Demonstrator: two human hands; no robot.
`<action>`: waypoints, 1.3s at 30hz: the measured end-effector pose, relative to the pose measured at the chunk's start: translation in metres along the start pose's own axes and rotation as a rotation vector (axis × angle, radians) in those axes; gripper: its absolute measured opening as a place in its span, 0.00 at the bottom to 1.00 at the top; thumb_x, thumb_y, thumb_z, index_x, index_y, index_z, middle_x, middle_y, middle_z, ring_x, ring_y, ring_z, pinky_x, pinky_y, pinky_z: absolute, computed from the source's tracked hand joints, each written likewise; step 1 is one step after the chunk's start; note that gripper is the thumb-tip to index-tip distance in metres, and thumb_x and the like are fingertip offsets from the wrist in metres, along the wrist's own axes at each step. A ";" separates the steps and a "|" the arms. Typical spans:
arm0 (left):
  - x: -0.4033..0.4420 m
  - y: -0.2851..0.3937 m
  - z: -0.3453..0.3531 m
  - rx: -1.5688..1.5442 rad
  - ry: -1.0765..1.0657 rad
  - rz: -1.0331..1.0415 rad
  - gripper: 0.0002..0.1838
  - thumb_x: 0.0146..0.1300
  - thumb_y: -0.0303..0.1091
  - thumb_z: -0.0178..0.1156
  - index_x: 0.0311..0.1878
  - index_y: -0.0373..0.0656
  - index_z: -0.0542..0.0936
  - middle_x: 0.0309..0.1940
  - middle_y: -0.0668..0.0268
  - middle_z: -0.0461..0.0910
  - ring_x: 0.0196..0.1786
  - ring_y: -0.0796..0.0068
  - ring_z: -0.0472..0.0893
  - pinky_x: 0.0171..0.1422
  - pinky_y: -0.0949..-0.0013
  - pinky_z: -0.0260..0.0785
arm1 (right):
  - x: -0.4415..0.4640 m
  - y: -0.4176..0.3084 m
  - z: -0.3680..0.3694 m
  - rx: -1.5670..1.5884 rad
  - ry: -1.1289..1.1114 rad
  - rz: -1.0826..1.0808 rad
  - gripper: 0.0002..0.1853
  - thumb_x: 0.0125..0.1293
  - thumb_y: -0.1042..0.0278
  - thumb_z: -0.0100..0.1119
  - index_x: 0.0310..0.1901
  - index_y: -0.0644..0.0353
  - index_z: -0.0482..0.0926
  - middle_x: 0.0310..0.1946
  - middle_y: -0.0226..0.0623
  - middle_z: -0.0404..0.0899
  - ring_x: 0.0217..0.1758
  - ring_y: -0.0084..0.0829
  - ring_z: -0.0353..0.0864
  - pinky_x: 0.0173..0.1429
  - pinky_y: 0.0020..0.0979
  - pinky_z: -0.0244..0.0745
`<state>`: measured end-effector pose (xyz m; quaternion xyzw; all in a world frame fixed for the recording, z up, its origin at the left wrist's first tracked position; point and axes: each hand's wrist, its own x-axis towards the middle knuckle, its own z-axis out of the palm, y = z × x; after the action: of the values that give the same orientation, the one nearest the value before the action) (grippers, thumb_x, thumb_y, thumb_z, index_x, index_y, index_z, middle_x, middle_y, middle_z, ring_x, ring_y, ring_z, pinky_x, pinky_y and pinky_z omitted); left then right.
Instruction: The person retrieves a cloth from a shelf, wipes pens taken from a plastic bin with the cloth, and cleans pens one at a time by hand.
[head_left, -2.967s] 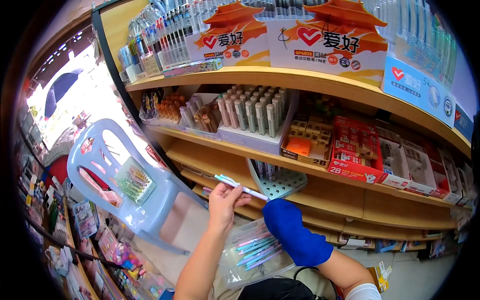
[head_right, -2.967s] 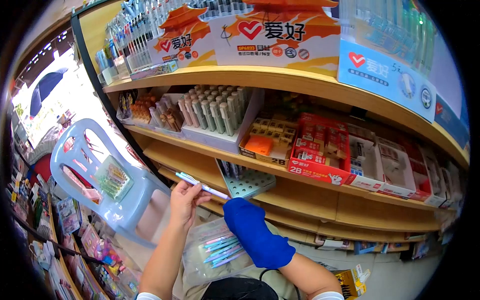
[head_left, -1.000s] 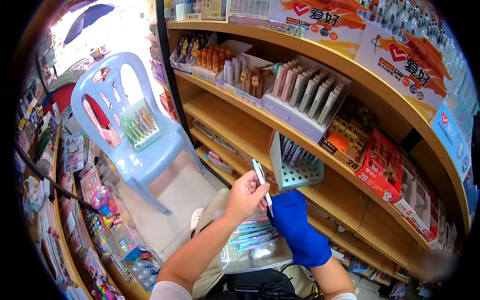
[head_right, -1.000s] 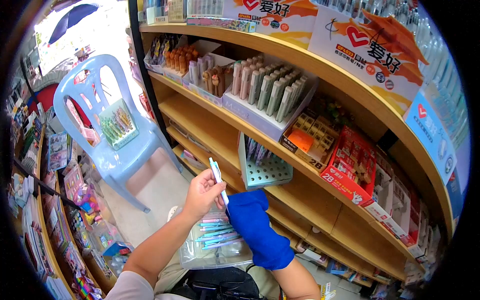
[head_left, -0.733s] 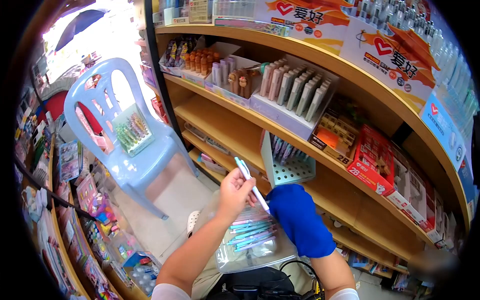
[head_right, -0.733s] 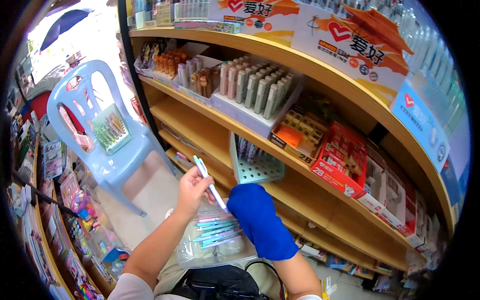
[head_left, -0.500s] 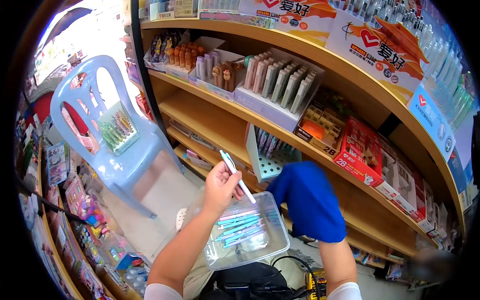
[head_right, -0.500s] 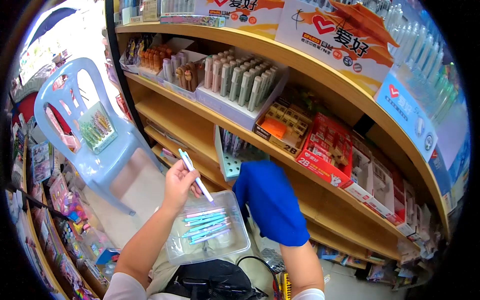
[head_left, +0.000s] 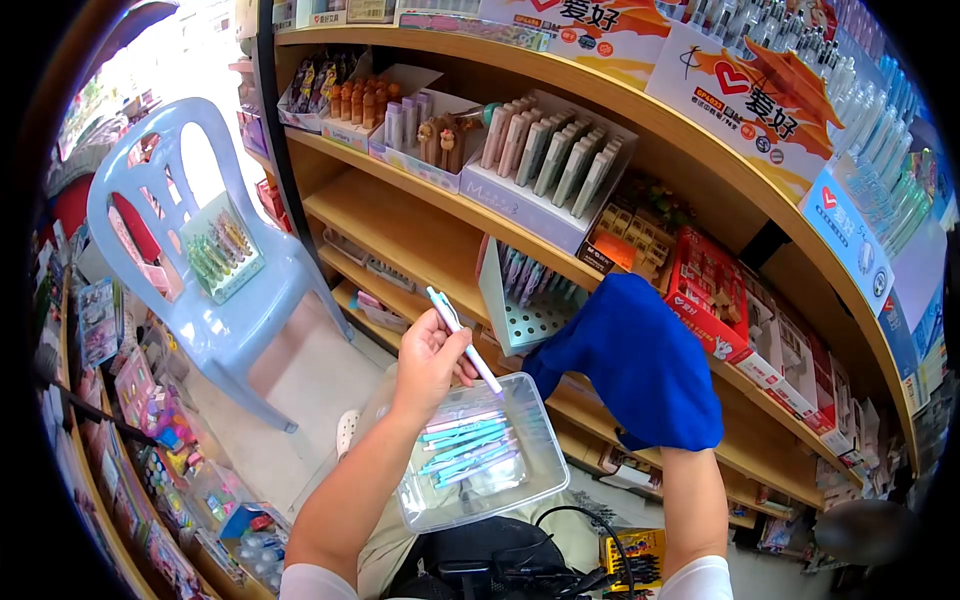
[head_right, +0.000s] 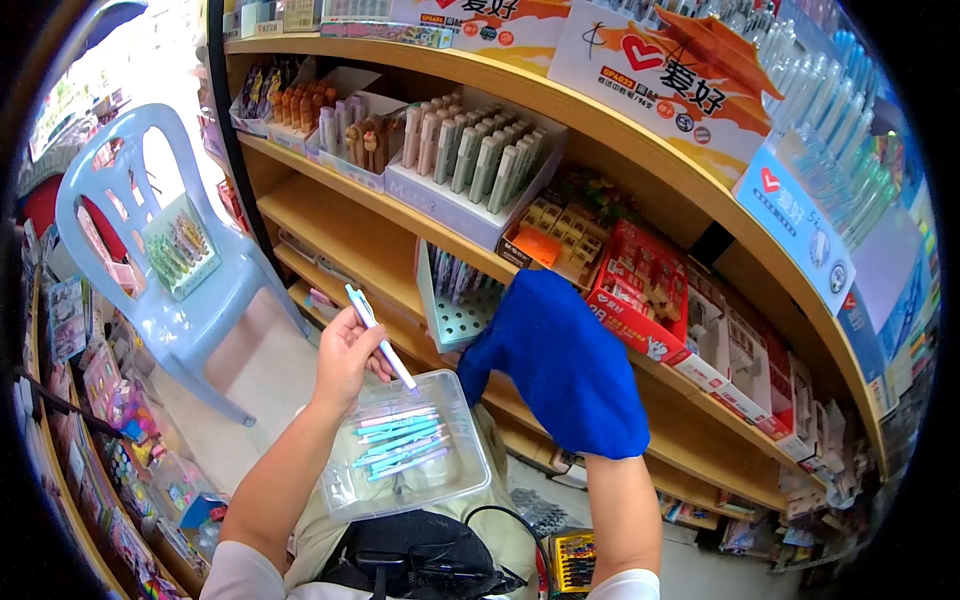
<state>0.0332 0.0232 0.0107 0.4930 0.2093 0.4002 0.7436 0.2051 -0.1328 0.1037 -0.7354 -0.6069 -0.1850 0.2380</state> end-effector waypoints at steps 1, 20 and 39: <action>0.000 0.000 0.000 -0.010 -0.005 -0.009 0.05 0.58 0.27 0.53 0.34 0.37 0.67 0.20 0.62 0.74 0.17 0.78 0.75 0.17 0.79 0.68 | 0.010 -0.010 -0.010 0.025 -0.067 -0.009 0.12 0.52 0.70 0.55 0.40 0.61 0.73 0.37 0.43 0.75 0.43 0.43 0.73 0.46 0.35 0.69; -0.007 -0.001 -0.003 0.038 -0.040 -0.033 0.06 0.59 0.28 0.55 0.33 0.39 0.68 0.21 0.65 0.74 0.16 0.84 0.71 0.16 0.82 0.62 | -0.014 -0.066 0.091 0.849 -0.425 0.145 0.09 0.63 0.65 0.42 0.32 0.60 0.71 0.30 0.40 0.72 0.32 0.36 0.68 0.38 0.33 0.63; -0.005 -0.004 0.003 -0.106 -0.214 -0.116 0.05 0.61 0.27 0.52 0.37 0.38 0.67 0.26 0.65 0.73 0.22 0.81 0.73 0.22 0.79 0.67 | -0.012 -0.059 0.075 1.042 -0.405 0.160 0.03 0.60 0.73 0.48 0.31 0.62 0.71 0.25 0.37 0.70 0.28 0.28 0.67 0.34 0.26 0.64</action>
<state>0.0342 0.0171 0.0076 0.4797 0.1355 0.3121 0.8088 0.1434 -0.0900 0.0433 -0.5852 -0.5940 0.3022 0.4618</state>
